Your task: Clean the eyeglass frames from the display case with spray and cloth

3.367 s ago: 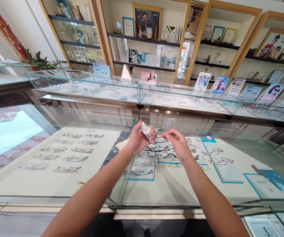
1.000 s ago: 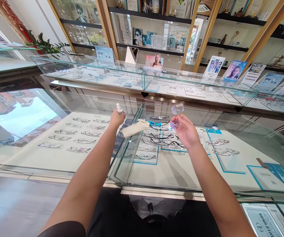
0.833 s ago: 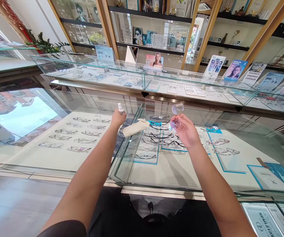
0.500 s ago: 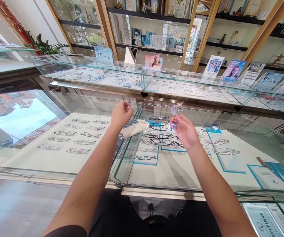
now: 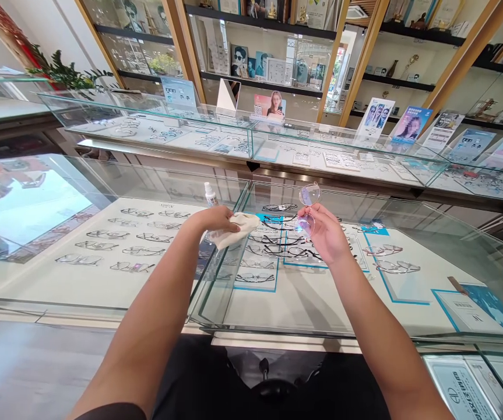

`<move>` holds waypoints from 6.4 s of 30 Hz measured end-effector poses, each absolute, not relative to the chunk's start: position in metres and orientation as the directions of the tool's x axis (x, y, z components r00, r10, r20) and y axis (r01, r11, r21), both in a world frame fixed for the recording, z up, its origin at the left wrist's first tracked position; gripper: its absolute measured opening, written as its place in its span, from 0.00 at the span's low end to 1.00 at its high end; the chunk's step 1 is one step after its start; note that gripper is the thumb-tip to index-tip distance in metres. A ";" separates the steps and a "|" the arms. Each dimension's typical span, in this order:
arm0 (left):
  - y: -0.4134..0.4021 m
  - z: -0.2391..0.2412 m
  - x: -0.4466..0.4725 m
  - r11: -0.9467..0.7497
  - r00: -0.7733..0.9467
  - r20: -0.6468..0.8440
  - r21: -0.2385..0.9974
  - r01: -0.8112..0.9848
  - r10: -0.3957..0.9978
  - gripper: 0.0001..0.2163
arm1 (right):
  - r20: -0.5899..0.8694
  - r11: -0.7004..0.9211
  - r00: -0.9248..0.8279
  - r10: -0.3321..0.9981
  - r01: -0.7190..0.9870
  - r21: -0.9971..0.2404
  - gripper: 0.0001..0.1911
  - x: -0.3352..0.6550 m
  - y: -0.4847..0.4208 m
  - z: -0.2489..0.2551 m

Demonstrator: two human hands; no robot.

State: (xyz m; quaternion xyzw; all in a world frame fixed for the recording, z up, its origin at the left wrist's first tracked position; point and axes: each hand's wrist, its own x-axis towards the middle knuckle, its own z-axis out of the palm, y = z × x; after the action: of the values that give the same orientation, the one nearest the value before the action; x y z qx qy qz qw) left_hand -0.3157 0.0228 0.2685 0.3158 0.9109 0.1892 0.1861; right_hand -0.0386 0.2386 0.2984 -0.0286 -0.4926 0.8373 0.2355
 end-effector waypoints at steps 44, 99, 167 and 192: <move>0.054 0.330 -0.189 -0.266 -0.603 0.407 0.912 0.313 0.686 0.19 | 0.208 -0.391 -0.930 0.304 -0.321 -0.863 0.12 -0.029 0.221 0.311; 0.067 0.318 -0.163 -0.254 -0.511 0.660 0.716 0.650 0.551 0.09 | 0.083 -0.350 -0.981 0.178 -0.142 -0.926 0.17 -0.026 0.205 0.313; 0.109 0.404 -0.165 -0.533 -0.463 0.535 0.833 0.149 0.706 0.20 | 0.303 -0.176 -0.941 0.147 -0.327 -0.929 0.10 -0.059 0.253 0.409; 0.112 0.395 -0.156 -0.642 -0.645 0.587 0.743 0.188 0.490 0.14 | 0.351 -0.044 -0.933 0.079 -0.355 -0.934 0.05 -0.056 0.240 0.401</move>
State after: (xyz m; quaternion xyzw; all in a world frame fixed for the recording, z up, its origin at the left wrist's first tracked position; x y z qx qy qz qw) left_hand -0.1559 0.1117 0.3955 0.4107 0.4126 0.8077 0.0932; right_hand -0.0564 0.2402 0.4013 0.1021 -0.6745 0.7153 0.1518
